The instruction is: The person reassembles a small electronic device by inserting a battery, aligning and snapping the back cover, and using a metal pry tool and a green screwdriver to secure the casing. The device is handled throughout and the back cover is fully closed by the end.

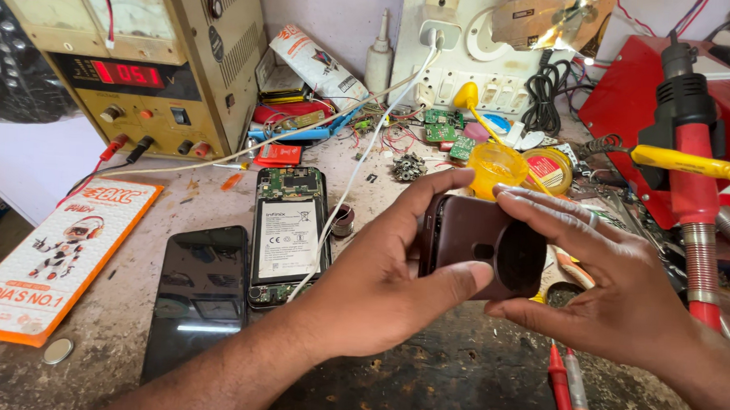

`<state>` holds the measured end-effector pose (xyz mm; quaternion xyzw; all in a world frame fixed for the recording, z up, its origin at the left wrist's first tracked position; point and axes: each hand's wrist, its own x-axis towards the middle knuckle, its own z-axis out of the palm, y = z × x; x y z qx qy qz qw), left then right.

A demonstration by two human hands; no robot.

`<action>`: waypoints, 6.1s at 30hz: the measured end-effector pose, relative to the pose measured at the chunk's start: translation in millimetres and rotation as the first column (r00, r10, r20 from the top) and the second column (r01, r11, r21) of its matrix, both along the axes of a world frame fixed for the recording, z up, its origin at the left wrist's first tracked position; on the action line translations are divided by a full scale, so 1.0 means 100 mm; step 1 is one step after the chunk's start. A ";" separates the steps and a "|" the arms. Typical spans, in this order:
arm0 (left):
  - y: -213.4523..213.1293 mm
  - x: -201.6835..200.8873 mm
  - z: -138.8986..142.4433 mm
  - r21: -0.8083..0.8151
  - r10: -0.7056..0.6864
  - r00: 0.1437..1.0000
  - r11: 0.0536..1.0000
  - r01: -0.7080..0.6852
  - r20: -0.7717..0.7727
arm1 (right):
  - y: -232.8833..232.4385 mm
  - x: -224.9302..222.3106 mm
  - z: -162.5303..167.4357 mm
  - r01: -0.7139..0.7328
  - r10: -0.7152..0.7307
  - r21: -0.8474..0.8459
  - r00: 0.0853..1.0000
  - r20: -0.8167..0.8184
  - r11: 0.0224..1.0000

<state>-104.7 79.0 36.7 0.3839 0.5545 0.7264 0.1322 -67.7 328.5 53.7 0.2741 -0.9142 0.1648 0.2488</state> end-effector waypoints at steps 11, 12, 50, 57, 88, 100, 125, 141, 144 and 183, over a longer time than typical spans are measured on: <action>0.01 0.01 -0.01 -0.094 0.068 0.991 0.992 -0.079 -0.113 | -0.04 0.02 0.02 -0.027 0.031 0.038 0.996 -0.086 0.999; 0.01 0.01 -0.02 -0.076 0.065 0.990 0.994 -0.075 -0.126 | -0.05 0.02 0.02 -0.032 0.034 0.028 0.996 -0.080 0.999; -0.15 0.07 0.07 -0.168 0.054 0.896 0.975 -0.142 -0.441 | -0.03 0.00 -0.06 -0.089 0.090 -0.171 0.996 -0.004 0.981; -0.14 0.13 0.12 -0.108 0.058 0.871 0.986 -0.126 -0.487 | 0.13 -0.09 -0.29 -0.224 0.311 -0.412 0.937 0.157 0.883; -0.07 0.02 0.14 -0.096 0.096 0.988 0.989 -0.109 -0.124 | -0.09 0.03 -0.03 -0.062 0.054 -0.033 0.977 -0.208 0.998; -0.03 -0.08 -0.07 0.035 0.134 0.979 0.991 -0.130 -0.151 | -0.11 0.07 0.06 -0.226 0.277 -0.518 0.961 0.023 0.825; -0.09 -0.03 -0.01 -0.070 0.201 0.955 0.973 -0.221 -0.218 | 0.12 0.03 -0.13 -0.100 0.206 -0.549 0.969 0.136 0.830; -0.09 -0.14 0.16 -0.223 0.087 0.943 0.975 -0.014 0.322 | 0.15 -0.18 -0.14 0.200 0.852 -0.922 0.357 0.383 0.331; -0.07 -0.13 0.15 -0.198 0.083 0.936 0.980 -0.014 0.342 | 0.16 -0.17 -0.12 0.173 0.820 -0.906 0.386 0.423 0.386; -0.14 0.01 0.08 -0.011 0.319 0.467 0.816 -0.578 -0.825 | -0.03 -0.07 -0.36 0.010 0.085 -0.466 0.979 0.183 0.885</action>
